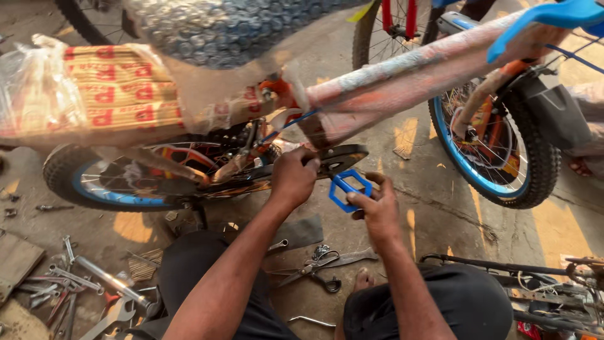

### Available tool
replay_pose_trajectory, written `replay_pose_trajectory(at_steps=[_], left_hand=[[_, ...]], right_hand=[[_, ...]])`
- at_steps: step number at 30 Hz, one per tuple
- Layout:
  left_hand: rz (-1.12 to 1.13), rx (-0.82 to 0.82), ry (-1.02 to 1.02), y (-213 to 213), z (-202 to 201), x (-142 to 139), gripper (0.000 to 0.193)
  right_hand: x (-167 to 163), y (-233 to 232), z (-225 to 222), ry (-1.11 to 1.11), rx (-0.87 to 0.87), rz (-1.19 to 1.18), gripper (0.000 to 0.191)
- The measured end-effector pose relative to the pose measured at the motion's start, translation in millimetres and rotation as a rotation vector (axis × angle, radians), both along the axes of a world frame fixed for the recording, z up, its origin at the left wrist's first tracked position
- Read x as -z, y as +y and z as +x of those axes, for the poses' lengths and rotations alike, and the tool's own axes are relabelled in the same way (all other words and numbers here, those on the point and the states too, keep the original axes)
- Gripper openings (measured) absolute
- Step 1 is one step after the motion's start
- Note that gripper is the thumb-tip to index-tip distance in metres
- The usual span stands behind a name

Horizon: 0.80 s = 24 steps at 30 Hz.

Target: The person attaches a blue pedal to the bicycle crank arm using a wrench, then removes protective bubble wrap from the seat and frame. The person is sitting on the ground during the task.

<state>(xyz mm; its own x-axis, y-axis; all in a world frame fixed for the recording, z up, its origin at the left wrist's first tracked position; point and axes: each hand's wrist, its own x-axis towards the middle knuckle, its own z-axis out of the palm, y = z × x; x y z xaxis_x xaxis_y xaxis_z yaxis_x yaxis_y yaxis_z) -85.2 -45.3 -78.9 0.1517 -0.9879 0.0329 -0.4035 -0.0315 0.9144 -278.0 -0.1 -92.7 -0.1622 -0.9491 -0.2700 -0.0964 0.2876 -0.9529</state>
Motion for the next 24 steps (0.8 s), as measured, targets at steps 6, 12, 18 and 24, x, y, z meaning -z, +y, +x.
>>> replay_pose_trajectory(at_steps=[6,12,18,24], left_hand=[[0.201,-0.053,0.051,25.6,-21.1,54.6,0.032],[0.426,-0.032,0.974,12.1,-5.5,76.0,0.024],[0.455,0.121,1.033,3.7,-1.4,68.6,0.025],[0.589,0.132,1.106,-5.1,3.3,81.6,0.022]], right_hand=[[6.0,12.0,24.0,-0.369,0.170,0.066,0.056],[1.7,22.8,52.8,-0.354,0.162,0.047,0.048],[9.1,29.2,71.7,-0.217,0.150,0.035,0.045],[19.8,31.0,76.2,-0.243,0.131,0.021,0.048]])
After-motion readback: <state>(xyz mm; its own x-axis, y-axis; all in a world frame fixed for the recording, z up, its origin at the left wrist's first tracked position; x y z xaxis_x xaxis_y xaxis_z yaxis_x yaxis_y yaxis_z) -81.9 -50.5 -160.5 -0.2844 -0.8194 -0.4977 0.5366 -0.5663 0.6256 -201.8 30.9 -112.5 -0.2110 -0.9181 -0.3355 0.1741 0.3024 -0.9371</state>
